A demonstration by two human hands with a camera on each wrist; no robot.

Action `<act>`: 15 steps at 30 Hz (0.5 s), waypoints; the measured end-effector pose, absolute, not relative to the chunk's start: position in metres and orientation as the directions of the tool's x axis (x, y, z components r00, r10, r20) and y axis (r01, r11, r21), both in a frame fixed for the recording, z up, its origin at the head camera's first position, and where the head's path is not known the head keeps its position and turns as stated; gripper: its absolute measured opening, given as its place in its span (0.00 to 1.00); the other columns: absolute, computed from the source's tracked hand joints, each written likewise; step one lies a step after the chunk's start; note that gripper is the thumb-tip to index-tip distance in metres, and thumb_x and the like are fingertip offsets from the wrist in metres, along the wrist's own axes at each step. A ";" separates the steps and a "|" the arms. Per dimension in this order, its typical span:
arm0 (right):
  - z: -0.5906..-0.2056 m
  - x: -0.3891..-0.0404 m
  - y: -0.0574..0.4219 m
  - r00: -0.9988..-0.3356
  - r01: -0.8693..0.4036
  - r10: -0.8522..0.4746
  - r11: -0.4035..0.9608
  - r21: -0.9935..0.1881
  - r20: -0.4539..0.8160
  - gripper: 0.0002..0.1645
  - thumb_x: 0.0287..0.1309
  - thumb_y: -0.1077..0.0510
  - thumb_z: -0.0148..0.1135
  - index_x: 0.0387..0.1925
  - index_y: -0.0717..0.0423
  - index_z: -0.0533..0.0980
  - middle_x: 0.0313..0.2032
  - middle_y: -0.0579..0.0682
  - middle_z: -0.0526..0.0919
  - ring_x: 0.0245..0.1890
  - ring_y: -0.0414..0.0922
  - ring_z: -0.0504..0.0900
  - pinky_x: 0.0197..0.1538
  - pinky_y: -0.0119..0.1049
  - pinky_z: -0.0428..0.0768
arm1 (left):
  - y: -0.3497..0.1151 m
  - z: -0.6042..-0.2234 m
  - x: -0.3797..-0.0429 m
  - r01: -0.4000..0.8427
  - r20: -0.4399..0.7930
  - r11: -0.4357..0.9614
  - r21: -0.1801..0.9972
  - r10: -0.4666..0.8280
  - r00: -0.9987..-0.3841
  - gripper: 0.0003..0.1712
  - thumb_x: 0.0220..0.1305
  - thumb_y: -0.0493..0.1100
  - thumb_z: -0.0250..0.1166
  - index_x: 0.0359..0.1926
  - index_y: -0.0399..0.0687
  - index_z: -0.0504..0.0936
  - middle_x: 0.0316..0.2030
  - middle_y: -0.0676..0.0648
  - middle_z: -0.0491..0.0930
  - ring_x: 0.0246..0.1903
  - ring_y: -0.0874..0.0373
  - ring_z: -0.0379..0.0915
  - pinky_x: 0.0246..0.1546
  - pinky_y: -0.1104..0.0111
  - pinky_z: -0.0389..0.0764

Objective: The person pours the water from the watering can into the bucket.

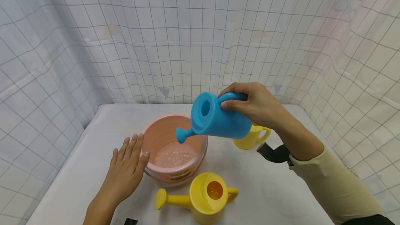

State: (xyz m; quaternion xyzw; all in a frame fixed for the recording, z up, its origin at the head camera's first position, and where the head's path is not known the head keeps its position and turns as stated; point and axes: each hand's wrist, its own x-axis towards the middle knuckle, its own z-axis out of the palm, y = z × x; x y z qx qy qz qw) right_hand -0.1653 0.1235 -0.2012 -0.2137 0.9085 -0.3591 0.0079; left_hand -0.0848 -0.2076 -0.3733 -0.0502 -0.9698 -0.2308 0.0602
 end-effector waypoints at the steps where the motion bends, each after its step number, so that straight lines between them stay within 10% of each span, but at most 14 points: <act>1: -0.201 -0.165 0.124 -0.908 -0.383 -0.394 0.649 -0.657 0.140 0.15 0.58 0.47 0.63 0.46 0.43 0.79 0.50 0.48 0.81 0.53 0.54 0.77 0.56 0.59 0.75 | -0.208 -0.373 -0.085 0.124 0.140 0.888 0.443 0.069 -0.988 0.36 0.74 0.60 0.34 0.75 0.52 0.37 0.74 0.38 0.42 0.74 0.40 0.28 0.68 0.38 0.31; 15: -0.202 -0.166 0.125 -0.905 -0.390 -0.399 0.640 -0.662 0.147 0.14 0.58 0.47 0.63 0.46 0.44 0.80 0.49 0.47 0.82 0.52 0.53 0.77 0.56 0.58 0.75 | -0.208 -0.374 -0.085 0.129 0.148 0.887 0.443 0.069 -0.987 0.36 0.74 0.59 0.35 0.75 0.52 0.37 0.74 0.37 0.43 0.74 0.40 0.28 0.69 0.39 0.29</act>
